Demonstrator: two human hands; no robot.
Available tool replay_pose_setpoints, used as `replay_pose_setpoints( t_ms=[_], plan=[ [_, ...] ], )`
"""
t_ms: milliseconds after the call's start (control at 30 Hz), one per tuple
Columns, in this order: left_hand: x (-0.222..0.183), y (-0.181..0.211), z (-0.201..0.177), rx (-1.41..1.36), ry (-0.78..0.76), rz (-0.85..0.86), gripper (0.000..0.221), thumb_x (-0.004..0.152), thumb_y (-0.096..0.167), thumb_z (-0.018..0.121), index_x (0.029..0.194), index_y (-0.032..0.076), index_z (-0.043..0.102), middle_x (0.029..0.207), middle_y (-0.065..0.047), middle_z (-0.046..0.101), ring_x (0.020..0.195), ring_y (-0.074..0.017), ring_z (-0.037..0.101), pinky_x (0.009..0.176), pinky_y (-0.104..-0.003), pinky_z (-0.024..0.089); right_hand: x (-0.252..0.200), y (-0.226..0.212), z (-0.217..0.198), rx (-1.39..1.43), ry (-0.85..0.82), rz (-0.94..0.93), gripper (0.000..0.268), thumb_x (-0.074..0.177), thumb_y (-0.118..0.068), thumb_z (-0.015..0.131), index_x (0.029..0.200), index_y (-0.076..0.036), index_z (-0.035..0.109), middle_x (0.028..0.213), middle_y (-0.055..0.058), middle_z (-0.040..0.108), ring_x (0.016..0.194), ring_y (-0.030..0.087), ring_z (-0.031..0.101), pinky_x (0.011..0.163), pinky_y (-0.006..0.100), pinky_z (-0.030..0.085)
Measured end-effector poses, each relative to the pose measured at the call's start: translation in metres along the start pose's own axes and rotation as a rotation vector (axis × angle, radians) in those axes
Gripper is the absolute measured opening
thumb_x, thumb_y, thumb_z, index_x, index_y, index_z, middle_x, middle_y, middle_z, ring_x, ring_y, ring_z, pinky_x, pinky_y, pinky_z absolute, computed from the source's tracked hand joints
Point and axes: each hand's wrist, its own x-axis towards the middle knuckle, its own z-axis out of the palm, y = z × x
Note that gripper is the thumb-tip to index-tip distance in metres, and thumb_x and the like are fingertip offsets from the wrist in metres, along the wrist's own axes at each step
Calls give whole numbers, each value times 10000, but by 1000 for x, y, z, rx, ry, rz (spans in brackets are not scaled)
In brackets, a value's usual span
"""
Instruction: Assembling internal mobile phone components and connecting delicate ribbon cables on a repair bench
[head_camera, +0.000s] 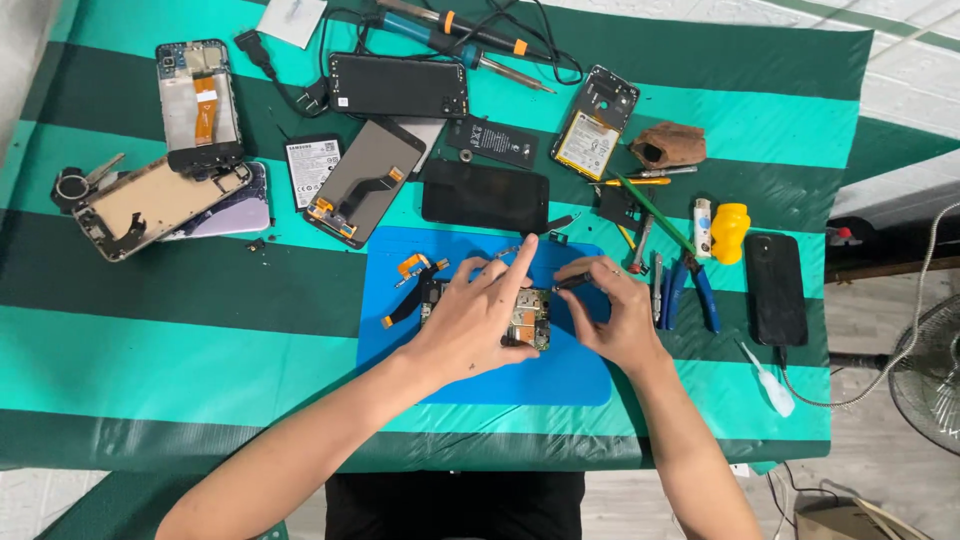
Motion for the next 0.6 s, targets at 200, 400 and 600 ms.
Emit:
replay_pose_setpoints(
  t_ms=[200, 400, 600],
  plan=[
    [0, 1, 1, -8, -6, 2, 1287, 771, 444, 871, 1633, -52, 55, 1228, -206, 719, 1165, -353, 627, 1088, -604, 386, 8, -2, 4, -125, 38, -135, 614, 952, -52, 712, 1453, -140, 368, 1092, 156, 774, 859, 422, 737, 617, 483, 601],
    [-1, 3, 1, -27, -8, -18, 1317, 750, 421, 895, 1631, -59, 42, 1203, -204, 726, 1145, -351, 626, 1094, -616, 360, 2, 3, 7, -192, 77, -157, 595, 853, 54, 807, 1323, -117, 484, 898, 148, 757, 752, 414, 716, 522, 470, 573],
    [-2, 7, -5, 10, -19, -26, 1302, 753, 436, 891, 1636, -47, 65, 1174, -182, 741, 1130, -322, 631, 1096, -601, 355, 9, -6, 7, -196, 55, -176, 625, 888, 75, 742, 1392, -116, 425, 943, 111, 776, 797, 403, 743, 539, 466, 591]
  ],
)
